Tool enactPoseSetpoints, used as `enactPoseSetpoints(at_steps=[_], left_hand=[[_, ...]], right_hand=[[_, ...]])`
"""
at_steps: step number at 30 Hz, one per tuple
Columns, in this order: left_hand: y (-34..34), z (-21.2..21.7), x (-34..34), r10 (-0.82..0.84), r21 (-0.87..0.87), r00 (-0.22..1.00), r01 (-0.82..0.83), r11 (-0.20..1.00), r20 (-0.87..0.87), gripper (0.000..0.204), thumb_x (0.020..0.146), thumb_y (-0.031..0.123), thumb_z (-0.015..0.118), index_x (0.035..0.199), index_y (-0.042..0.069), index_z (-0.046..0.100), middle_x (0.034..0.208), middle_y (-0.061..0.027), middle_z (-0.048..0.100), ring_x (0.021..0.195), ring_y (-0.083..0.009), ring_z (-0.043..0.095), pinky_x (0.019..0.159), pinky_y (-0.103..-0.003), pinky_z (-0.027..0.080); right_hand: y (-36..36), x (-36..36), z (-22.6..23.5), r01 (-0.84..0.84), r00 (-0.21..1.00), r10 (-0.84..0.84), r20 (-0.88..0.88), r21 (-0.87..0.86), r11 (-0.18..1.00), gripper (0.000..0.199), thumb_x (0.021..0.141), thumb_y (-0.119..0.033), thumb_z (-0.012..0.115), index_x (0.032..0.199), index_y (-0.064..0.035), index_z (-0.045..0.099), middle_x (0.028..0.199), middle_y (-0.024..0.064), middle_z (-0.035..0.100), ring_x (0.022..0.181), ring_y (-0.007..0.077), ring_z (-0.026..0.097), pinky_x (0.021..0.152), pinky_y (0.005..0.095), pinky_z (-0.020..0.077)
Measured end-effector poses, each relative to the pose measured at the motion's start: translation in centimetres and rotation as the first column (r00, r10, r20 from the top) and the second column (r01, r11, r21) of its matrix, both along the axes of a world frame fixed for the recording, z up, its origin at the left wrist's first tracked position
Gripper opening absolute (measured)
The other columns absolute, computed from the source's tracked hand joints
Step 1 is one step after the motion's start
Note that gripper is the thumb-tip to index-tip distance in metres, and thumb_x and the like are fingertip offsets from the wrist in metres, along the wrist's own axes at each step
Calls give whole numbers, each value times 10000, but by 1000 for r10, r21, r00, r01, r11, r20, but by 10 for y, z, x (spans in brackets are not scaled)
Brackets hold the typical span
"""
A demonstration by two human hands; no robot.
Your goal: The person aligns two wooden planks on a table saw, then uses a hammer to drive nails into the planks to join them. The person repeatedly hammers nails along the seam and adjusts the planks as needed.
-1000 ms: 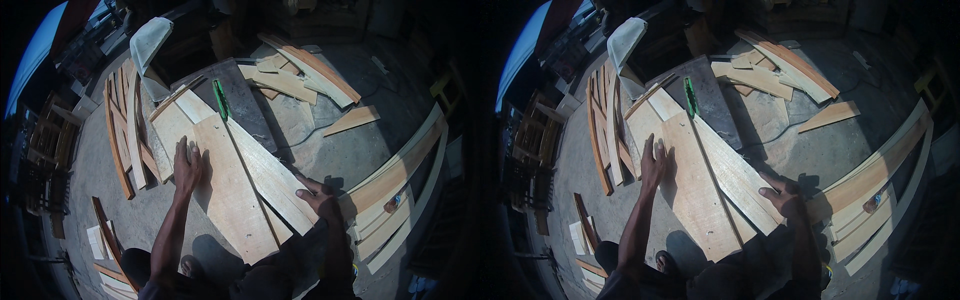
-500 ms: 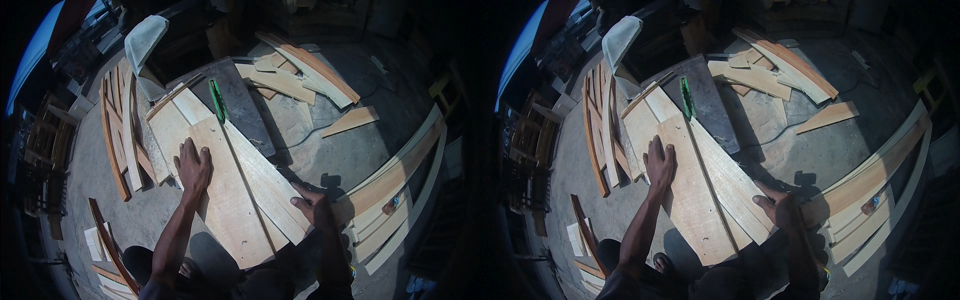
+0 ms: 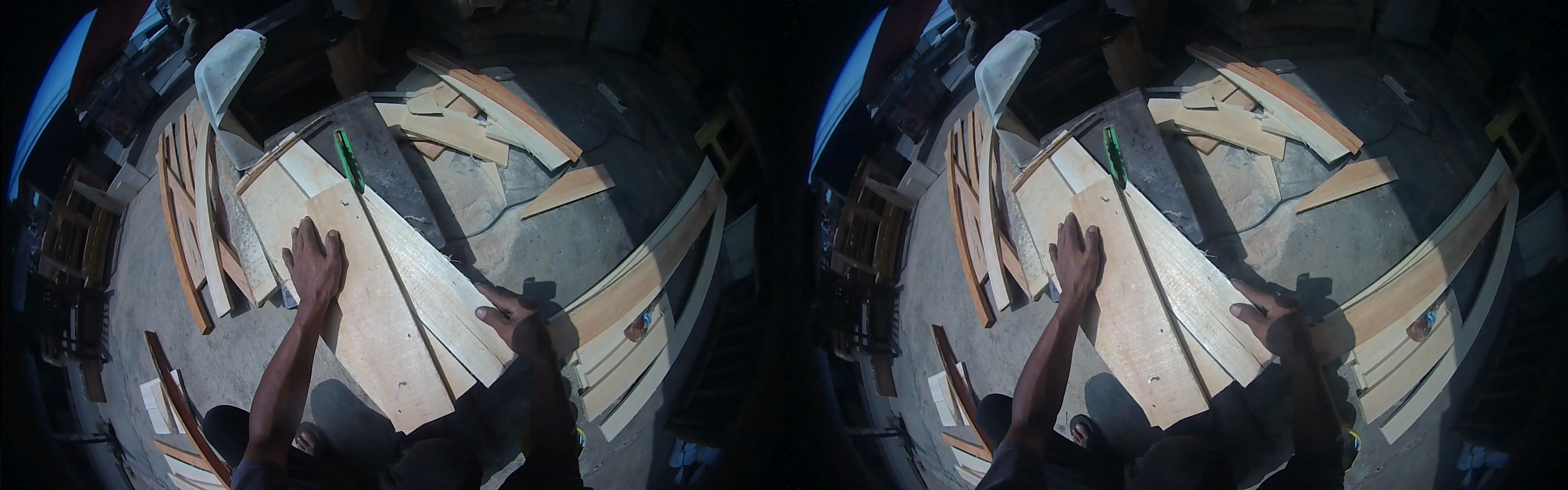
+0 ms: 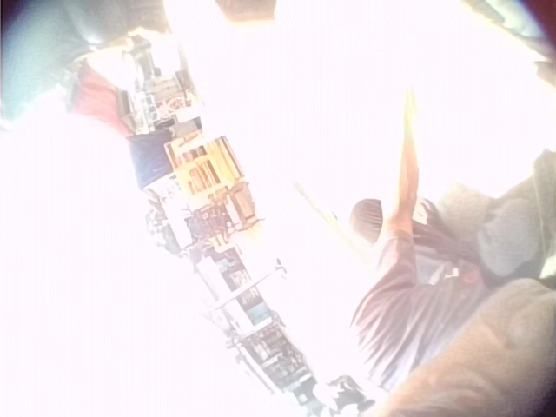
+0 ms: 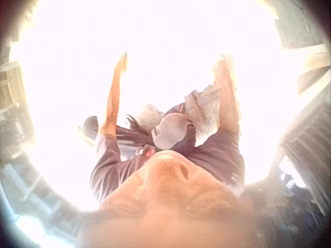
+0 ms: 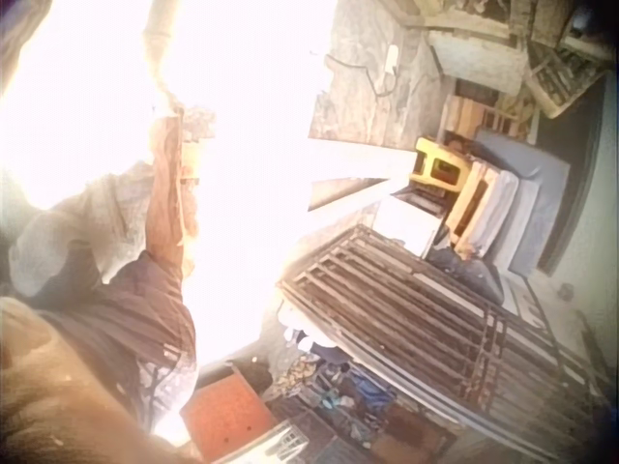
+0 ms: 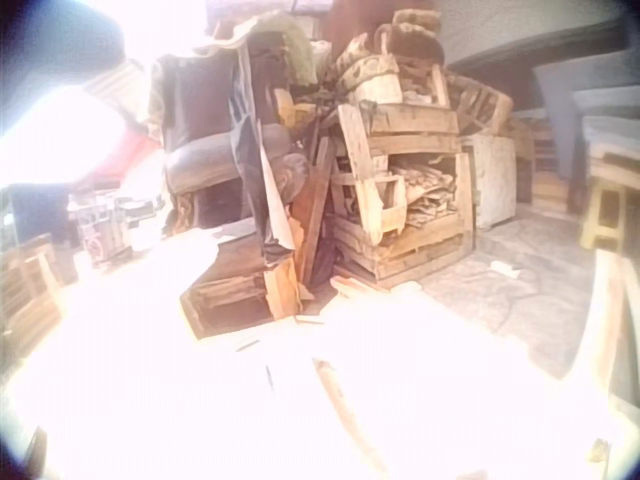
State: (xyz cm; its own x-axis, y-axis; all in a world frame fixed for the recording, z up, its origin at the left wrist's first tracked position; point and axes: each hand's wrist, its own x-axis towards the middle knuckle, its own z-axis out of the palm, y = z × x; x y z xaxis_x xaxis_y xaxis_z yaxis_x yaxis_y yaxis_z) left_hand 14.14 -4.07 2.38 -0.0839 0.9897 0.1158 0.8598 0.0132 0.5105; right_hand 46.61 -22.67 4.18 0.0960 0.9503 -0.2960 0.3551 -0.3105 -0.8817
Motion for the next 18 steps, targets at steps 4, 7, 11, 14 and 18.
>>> enactPoseSetpoints(at_steps=[4,7,11,14,18], left_hand=[[3,-1,-1,-4,12,1000,4,1000,1,767,1048,472,461,1602,-44,335,1653,-261,381,1597,-391,255,1295,-593,90],[5,-2,-1,2,11,1000,-2,1000,0,767,1048,476,464,1599,-43,340,1647,-266,385,1593,-395,262,1292,-597,94],[6,-3,-2,-2,22,1000,2,1000,6,768,1047,480,467,1597,-43,345,1647,-275,379,1591,-404,264,1288,-602,97],[8,-3,-3,-5,25,1000,5,1000,5,771,1044,480,470,1597,-44,346,1645,-277,381,1591,-408,263,1287,-604,96],[10,-3,-3,-7,23,1000,7,1000,8,775,1041,479,474,1598,-44,348,1645,-272,385,1592,-405,261,1289,-600,93]], right_hand=[[3,1,0,-9,1000,10,21,-47,999,498,996,-201,734,1463,-67,626,1410,166,688,1283,191,640,1087,331,485],[6,1,-1,2,999,0,35,-58,998,501,997,-200,733,1469,-73,622,1395,161,699,1283,189,640,1090,331,483],[7,1,0,8,1000,-9,-7,-59,998,502,998,-203,734,1476,-99,622,1400,158,698,1281,182,638,1094,327,480],[7,2,-1,1,1000,0,4,-104,995,514,1004,-271,725,1492,-155,612,1406,157,694,1271,201,648,1087,335,485],[9,3,-4,-33,999,33,10,-58,998,543,1015,-399,707,1519,-238,588,1401,165,694,1245,247,675,1070,353,498]])
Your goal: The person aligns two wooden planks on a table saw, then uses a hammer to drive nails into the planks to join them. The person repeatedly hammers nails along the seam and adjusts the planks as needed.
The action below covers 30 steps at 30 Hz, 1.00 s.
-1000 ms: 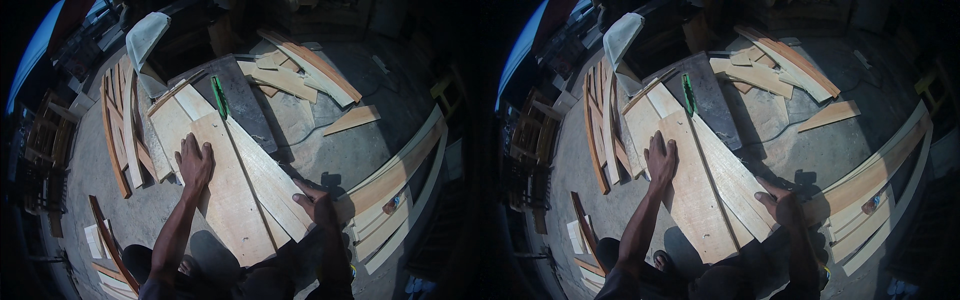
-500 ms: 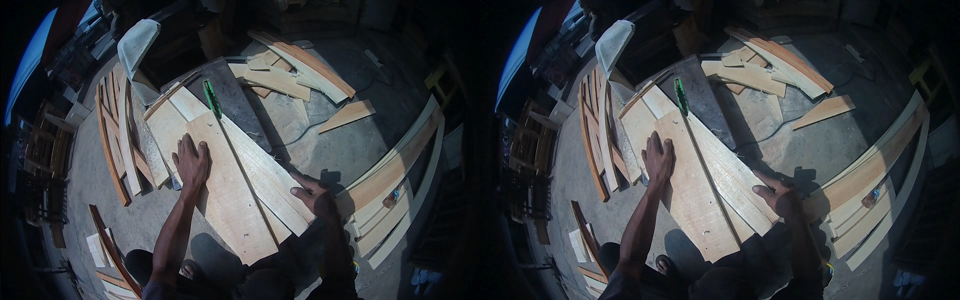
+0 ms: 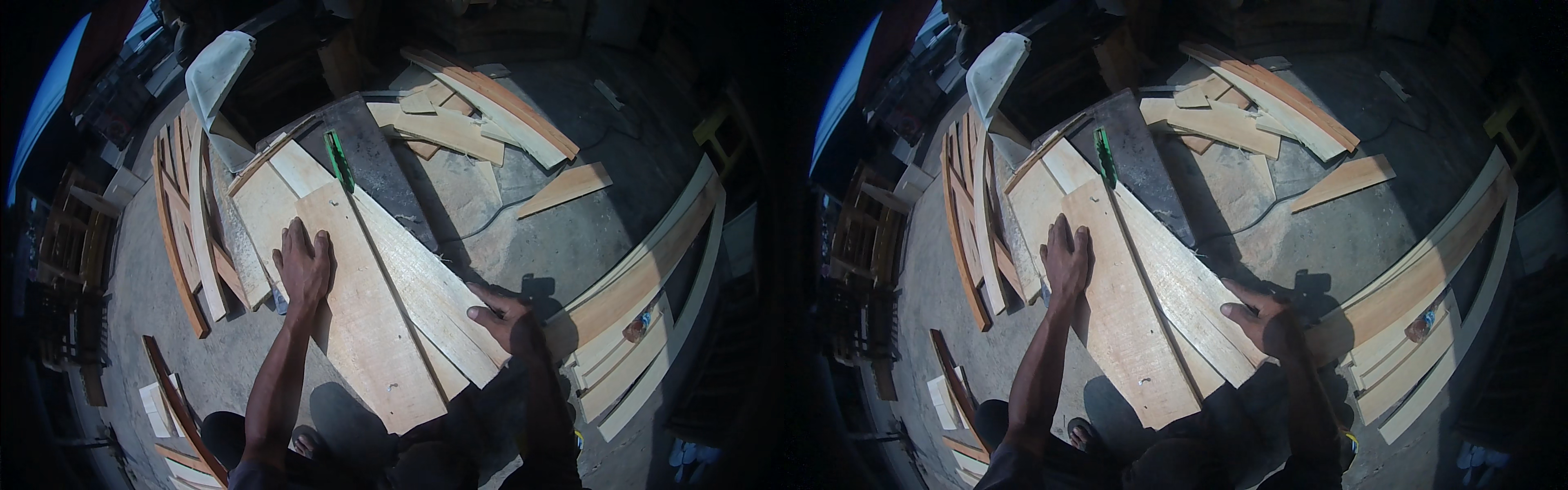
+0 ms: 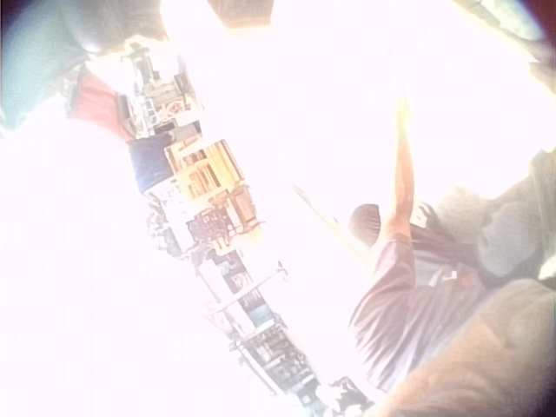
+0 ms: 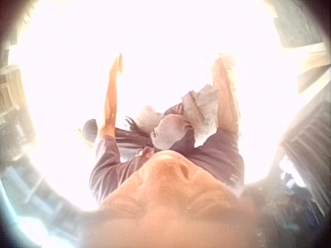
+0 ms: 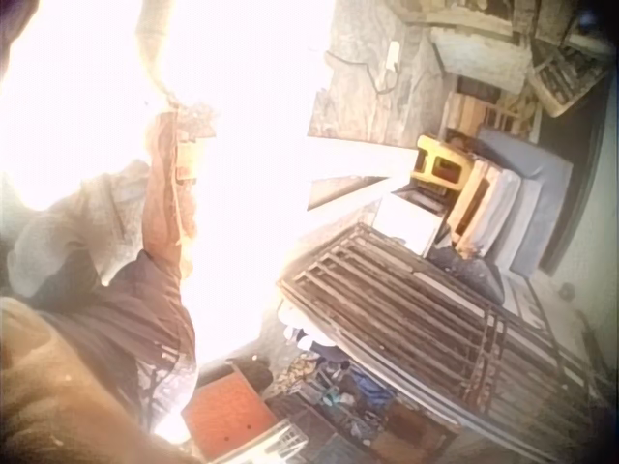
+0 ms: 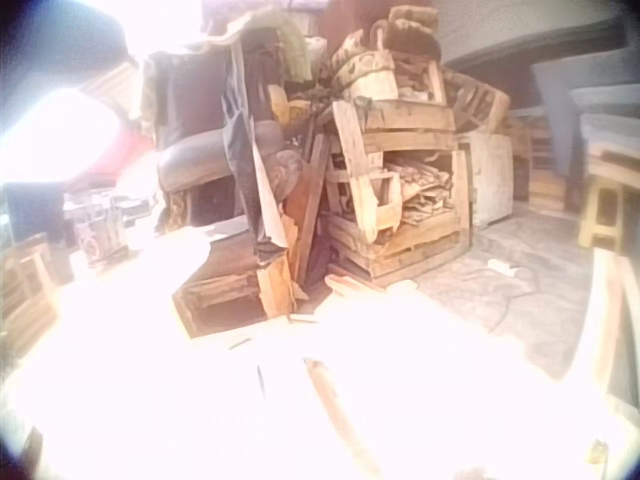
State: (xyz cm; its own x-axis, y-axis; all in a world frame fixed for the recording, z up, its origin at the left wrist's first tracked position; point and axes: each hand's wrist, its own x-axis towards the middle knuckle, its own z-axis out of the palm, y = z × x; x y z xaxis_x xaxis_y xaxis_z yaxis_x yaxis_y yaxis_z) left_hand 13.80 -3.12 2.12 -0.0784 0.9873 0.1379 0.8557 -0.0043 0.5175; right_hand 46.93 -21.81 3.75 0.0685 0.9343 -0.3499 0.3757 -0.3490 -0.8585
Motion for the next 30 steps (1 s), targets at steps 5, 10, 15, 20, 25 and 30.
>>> enactPoseSetpoints(at_steps=[5,10,15,20,25,30], left_hand=[[2,2,0,7,-20,1000,-7,1000,0,777,1041,474,475,1603,-45,344,1654,-265,378,1597,-390,255,1296,-586,85],[5,3,-1,3,-26,1000,-3,1000,1,777,1040,471,479,1604,-47,345,1660,-264,371,1600,-385,250,1298,-581,80],[7,2,-2,-2,-25,1000,2,1000,2,779,1040,471,482,1603,-49,346,1656,-271,372,1600,-388,250,1297,-584,82],[9,3,-2,-5,-24,1000,5,1000,-4,784,1039,476,477,1604,-52,345,1653,-275,376,1600,-387,252,1296,-584,81],[11,4,-2,-1,-26,1000,0,1000,-9,781,1038,474,473,1603,-51,349,1656,-268,378,1601,-379,255,1298,-582,85],[13,4,-3,-3,-24,1000,3,1000,-8,778,1038,475,471,1604,-46,352,1659,-257,379,1601,-372,256,1298,-580,91]], right_hand=[[2,0,-3,-3,999,3,-43,-11,1000,543,1016,-390,708,1520,-231,586,1404,162,693,1254,237,669,1072,345,495],[4,-1,-4,4,999,-4,-32,4,1000,541,1016,-380,710,1517,-215,590,1423,156,683,1275,233,658,1079,343,491],[6,-1,-5,-2,999,2,-43,-2,1000,546,1015,-380,715,1518,-207,589,1451,149,665,1293,233,648,1089,342,482],[8,-2,-2,4,997,-4,-83,-12,1000,555,1010,-385,721,1519,-210,588,1452,150,665,1308,233,640,1105,343,469],[10,-7,2,59,996,-55,-66,62,996,491,982,-150,746,1451,-55,637,1350,163,718,1210,157,653,1045,320,505],[11,-8,2,46,997,-40,-69,91,995,491,983,-143,745,1453,-55,635,1361,168,711,1230,163,646,1055,320,499]])
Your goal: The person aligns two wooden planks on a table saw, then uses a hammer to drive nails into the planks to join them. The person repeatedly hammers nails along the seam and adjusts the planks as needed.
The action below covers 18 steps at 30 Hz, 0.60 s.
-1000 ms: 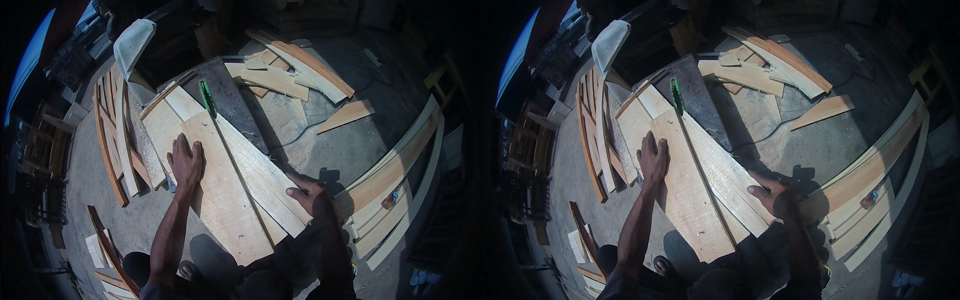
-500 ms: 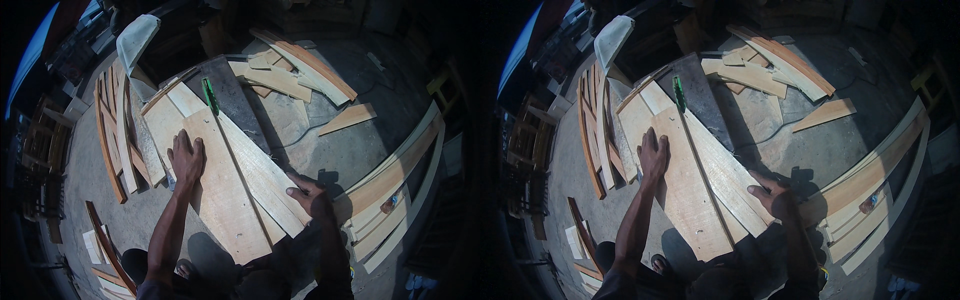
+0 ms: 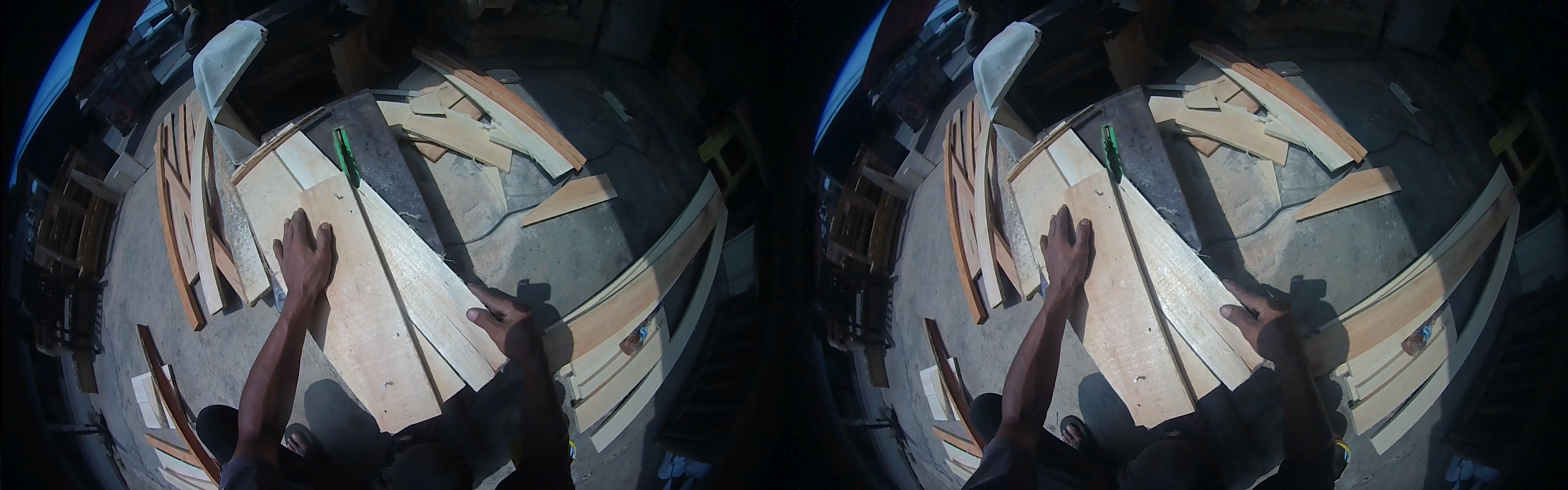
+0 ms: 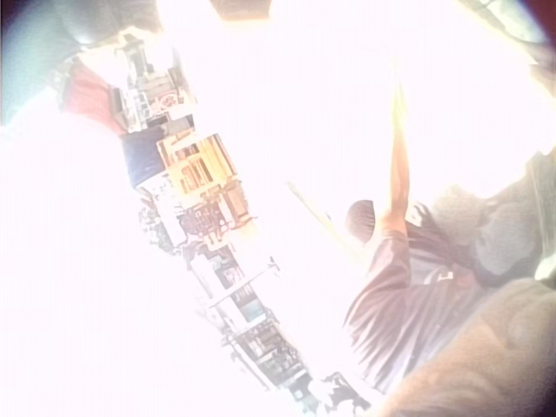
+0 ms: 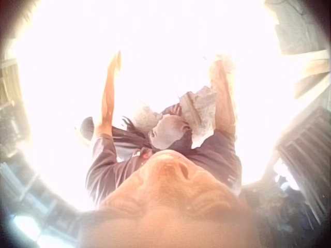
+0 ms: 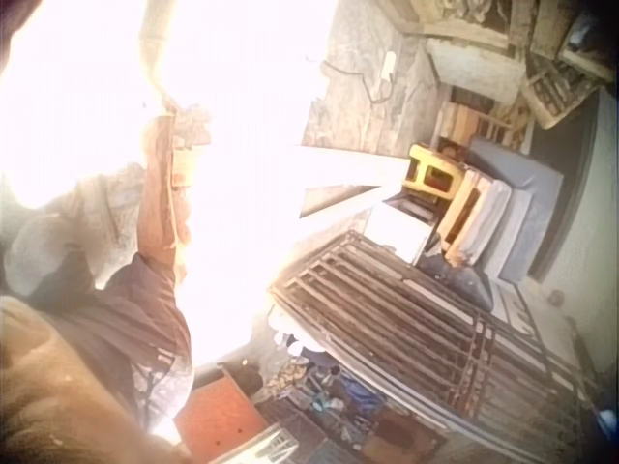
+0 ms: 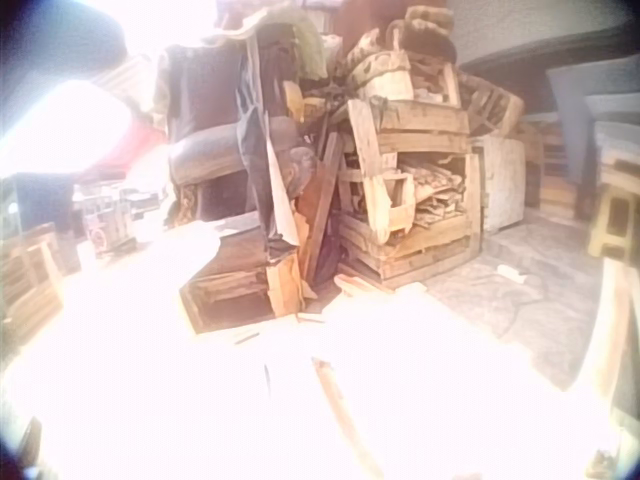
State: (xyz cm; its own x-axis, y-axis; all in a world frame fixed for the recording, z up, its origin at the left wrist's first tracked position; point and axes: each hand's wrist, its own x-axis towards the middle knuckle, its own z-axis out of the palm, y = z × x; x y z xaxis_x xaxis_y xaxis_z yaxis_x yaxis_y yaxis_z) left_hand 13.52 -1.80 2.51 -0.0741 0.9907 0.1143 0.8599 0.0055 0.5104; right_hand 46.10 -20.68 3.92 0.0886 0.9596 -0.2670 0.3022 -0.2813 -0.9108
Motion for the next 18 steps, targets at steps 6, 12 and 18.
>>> enactPoseSetpoints(at_steps=[6,12,18], left_hand=[[4,-1,-1,-2,-1,1000,2,1000,-11,781,1038,482,469,1603,-44,353,1659,-254,381,1601,-371,257,1296,-584,94],[6,-3,-2,-8,5,1000,8,1000,-8,784,1038,485,470,1603,-44,348,1655,-259,383,1600,-375,259,1291,-593,97],[9,-4,-3,-7,7,1000,7,1000,-4,784,1037,490,473,1600,-43,354,1654,-256,386,1599,-380,260,1291,-593,100]], right_hand=[[1,1,-6,19,999,-20,-26,-21,1000,494,981,-141,747,1456,-57,636,1353,152,715,1198,147,651,1035,311,510],[3,1,-6,18,999,-19,-26,-24,1000,498,986,-218,747,1458,-100,638,1373,156,709,1222,173,662,1045,321,510],[6,-2,1,16,1000,-16,-6,-9,1000,499,975,-142,756,1449,-41,637,1390,162,699,1218,163,660,1045,316,512]])
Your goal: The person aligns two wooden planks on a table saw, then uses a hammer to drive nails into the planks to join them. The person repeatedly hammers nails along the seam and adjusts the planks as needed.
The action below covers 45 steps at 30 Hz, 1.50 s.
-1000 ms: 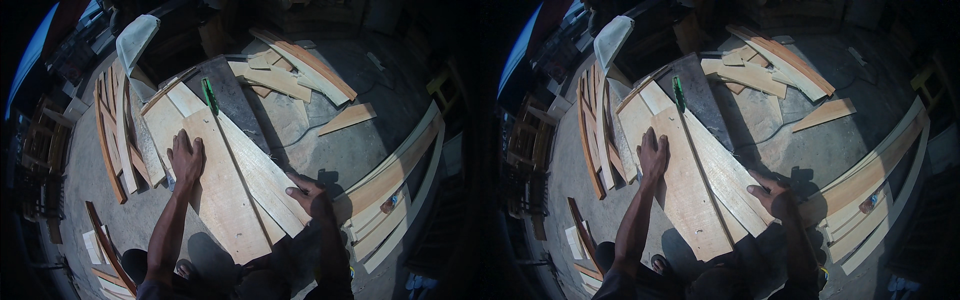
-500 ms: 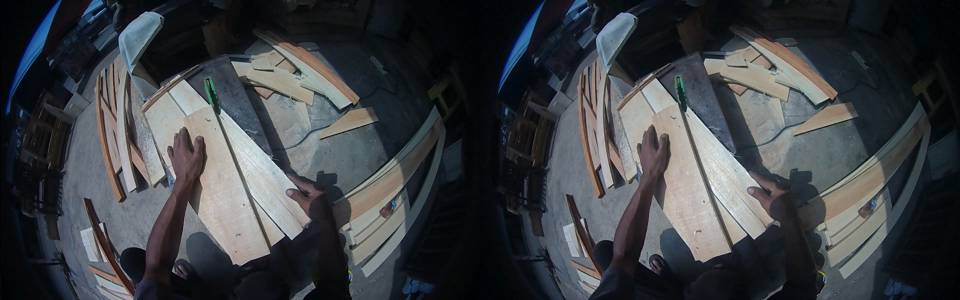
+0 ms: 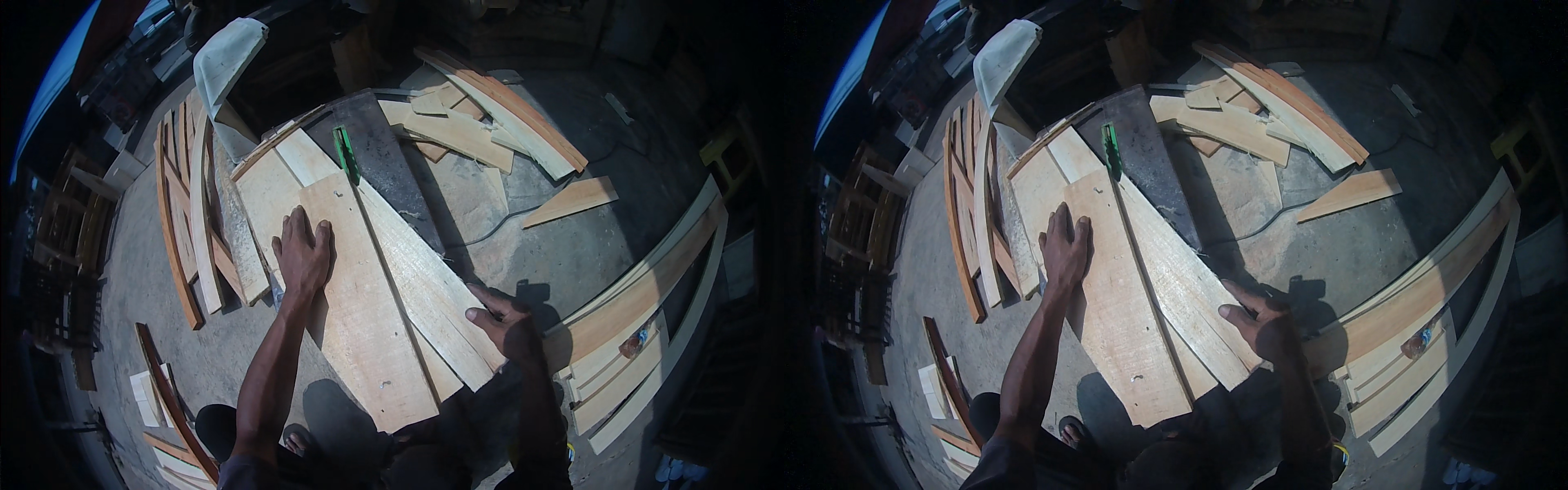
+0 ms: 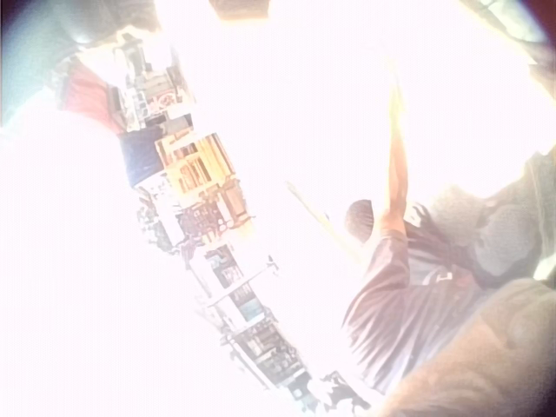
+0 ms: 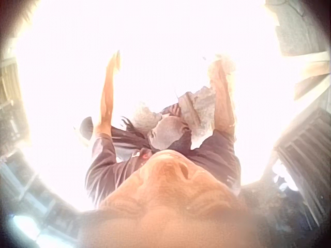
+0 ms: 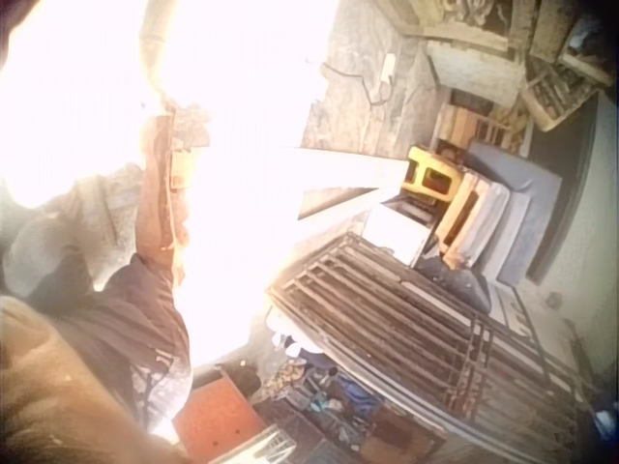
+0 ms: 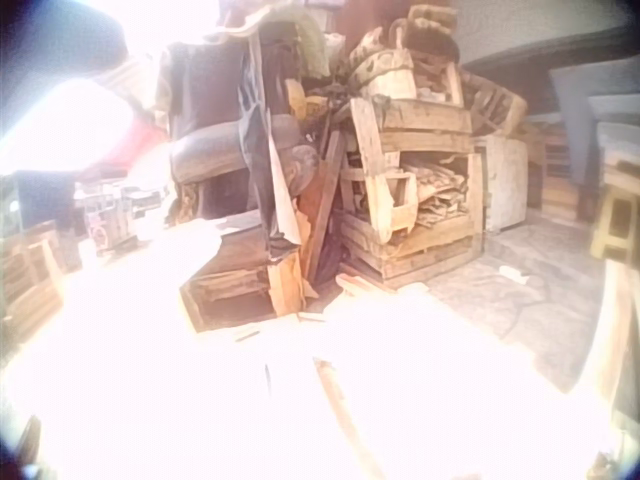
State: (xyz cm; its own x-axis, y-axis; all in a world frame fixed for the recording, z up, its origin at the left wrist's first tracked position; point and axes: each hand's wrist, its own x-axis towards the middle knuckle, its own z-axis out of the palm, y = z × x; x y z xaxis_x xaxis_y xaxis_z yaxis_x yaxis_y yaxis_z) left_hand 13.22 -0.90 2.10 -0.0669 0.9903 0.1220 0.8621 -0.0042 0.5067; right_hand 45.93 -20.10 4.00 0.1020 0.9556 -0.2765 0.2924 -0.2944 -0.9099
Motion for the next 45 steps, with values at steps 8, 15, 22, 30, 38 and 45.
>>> enactPoseSetpoints(at_steps=[8,15,22,30,38,45], left_hand=[[3,-2,-1,0,8,1000,0,1000,-10,773,1039,486,479,1598,-36,365,1650,-251,393,1596,-377,269,1293,-596,106],[6,-2,-2,2,13,1000,-1,1000,-9,772,1037,482,483,1595,-40,371,1646,-250,401,1594,-376,276,1292,-593,112],[10,-3,-3,-3,26,1000,3,1000,-6,771,1033,477,489,1591,-44,379,1640,-253,409,1592,-379,280,1291,-590,116],[14,0,-3,-9,21,1000,9,1000,1,772,1033,476,488,1593,-44,376,1639,-259,407,1593,-381,277,1292,-590,114],[17,0,-2,-4,33,1000,5,999,-12,767,1042,475,497,1588,-50,379,1628,-263,421,1584,-392,291,1286,-595,129],[21,-1,-4,-5,37,1000,5,999,-16,762,1046,486,499,1591,-34,386,1636,-248,420,1585,-387,293,1289,-588,134]], right_hand=[[3,-3,0,18,1000,-17,-18,23,1000,482,966,-128,763,1427,-36,656,1361,158,716,1210,161,664,1042,319,515],[7,-3,3,4,999,-4,-40,17,1000,477,967,-120,760,1422,-22,654,1367,153,711,1220,158,657,1052,316,507],[10,-1,-3,-28,998,31,-59,53,998,487,973,-103,740,1440,-13,634,1368,148,708,1214,171,660,1052,317,506],[14,-1,-9,-21,999,21,-34,24,999,502,977,-106,735,1459,-23,621,1378,154,702,1185,172,676,1025,321,526],[18,1,-19,-18,1000,18,-15,21,1000,499,972,-149,750,1445,-37,636,1314,167,723,1145,183,693,999,325,532],[21,1,-22,-21,999,23,-29,66,998,517,972,-139,744,1459,-23,617,1286,160,737,1127,172,697,989,316,531]])
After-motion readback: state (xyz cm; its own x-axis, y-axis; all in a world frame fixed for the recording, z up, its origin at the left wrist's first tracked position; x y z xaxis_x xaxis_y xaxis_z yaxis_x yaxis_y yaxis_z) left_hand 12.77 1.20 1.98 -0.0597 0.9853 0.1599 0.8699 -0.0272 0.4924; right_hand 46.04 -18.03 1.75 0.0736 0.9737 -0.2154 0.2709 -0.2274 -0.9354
